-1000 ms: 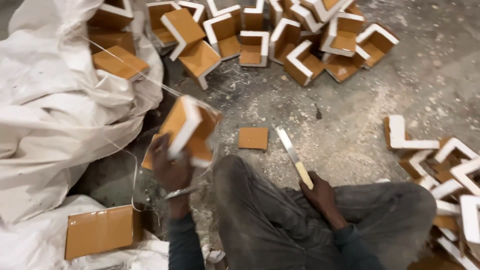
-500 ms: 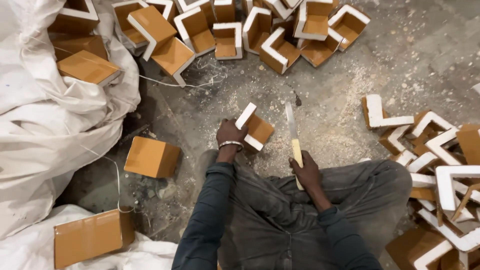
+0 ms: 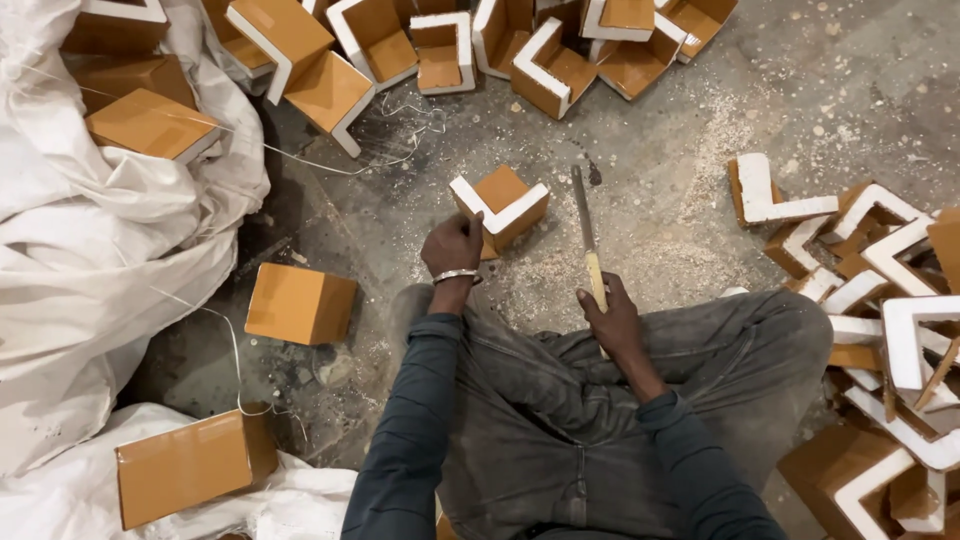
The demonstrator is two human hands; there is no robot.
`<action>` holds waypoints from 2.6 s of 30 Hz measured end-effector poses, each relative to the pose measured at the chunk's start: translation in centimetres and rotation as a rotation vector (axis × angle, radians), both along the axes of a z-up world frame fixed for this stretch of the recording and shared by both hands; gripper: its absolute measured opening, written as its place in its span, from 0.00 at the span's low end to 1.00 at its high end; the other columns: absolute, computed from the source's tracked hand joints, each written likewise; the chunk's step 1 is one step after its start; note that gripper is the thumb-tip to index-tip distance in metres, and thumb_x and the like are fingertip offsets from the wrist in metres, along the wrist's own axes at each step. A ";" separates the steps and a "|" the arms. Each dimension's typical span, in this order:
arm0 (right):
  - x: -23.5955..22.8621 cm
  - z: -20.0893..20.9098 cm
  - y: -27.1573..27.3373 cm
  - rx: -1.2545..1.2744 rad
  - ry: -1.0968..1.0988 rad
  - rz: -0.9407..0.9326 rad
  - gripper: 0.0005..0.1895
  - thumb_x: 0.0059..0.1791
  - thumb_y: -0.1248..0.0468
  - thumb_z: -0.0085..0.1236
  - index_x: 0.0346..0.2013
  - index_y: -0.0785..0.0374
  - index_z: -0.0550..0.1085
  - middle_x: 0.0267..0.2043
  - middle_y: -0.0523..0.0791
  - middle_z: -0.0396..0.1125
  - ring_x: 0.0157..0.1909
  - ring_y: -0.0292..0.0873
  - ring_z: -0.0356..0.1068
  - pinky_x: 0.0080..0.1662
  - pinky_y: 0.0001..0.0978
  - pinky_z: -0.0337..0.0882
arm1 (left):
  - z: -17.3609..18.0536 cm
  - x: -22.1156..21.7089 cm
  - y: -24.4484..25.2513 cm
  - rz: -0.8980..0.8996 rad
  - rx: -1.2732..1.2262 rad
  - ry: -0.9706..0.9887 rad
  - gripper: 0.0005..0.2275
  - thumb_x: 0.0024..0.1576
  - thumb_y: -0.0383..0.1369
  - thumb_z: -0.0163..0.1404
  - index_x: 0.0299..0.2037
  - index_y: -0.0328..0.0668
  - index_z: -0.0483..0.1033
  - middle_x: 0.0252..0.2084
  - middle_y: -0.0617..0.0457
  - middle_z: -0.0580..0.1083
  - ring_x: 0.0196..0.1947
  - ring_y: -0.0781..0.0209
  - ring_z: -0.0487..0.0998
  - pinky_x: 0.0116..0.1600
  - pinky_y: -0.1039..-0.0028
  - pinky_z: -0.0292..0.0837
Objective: The person sits cross-legged on the floor among piles of L-shaped foam corner pieces and cuts them with a knife. They pick up a piece, hold it steady, slice along it with the knife, and set the cut piece aside, repeating this with several pieces.
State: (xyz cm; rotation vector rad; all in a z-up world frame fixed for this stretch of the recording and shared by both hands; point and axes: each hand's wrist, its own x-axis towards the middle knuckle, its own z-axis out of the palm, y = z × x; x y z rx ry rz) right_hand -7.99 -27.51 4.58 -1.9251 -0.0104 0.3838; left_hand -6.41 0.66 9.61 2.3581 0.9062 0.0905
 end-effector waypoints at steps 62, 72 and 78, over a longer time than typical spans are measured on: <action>2.6 2.1 3.5 -0.599 -0.360 0.260 0.15 0.58 0.59 0.43 0.56 0.65 0.64 0.21 0.55 0.68 0.23 0.61 0.70 0.28 0.55 0.67 | -5.8 5.3 -3.9 -0.743 0.215 -0.373 0.15 0.47 0.36 0.61 0.41 0.40 0.78 0.48 0.44 0.73 0.68 0.43 0.62 0.76 0.54 0.46; 3.1 1.0 4.1 -0.727 -0.333 0.301 0.14 0.58 0.58 0.40 0.50 0.67 0.61 0.24 0.60 0.70 0.28 0.67 0.71 0.33 0.62 0.68 | -6.5 5.3 -3.8 -0.751 0.235 -0.425 0.16 0.47 0.36 0.62 0.42 0.39 0.77 0.48 0.44 0.73 0.68 0.42 0.63 0.76 0.54 0.49; 3.3 1.0 4.1 -0.745 -0.336 0.319 0.14 0.58 0.58 0.39 0.48 0.67 0.60 0.24 0.60 0.70 0.28 0.67 0.71 0.32 0.63 0.69 | -6.3 5.3 -3.9 -0.742 0.227 -0.401 0.16 0.46 0.37 0.63 0.40 0.39 0.77 0.48 0.44 0.73 0.68 0.41 0.63 0.75 0.53 0.49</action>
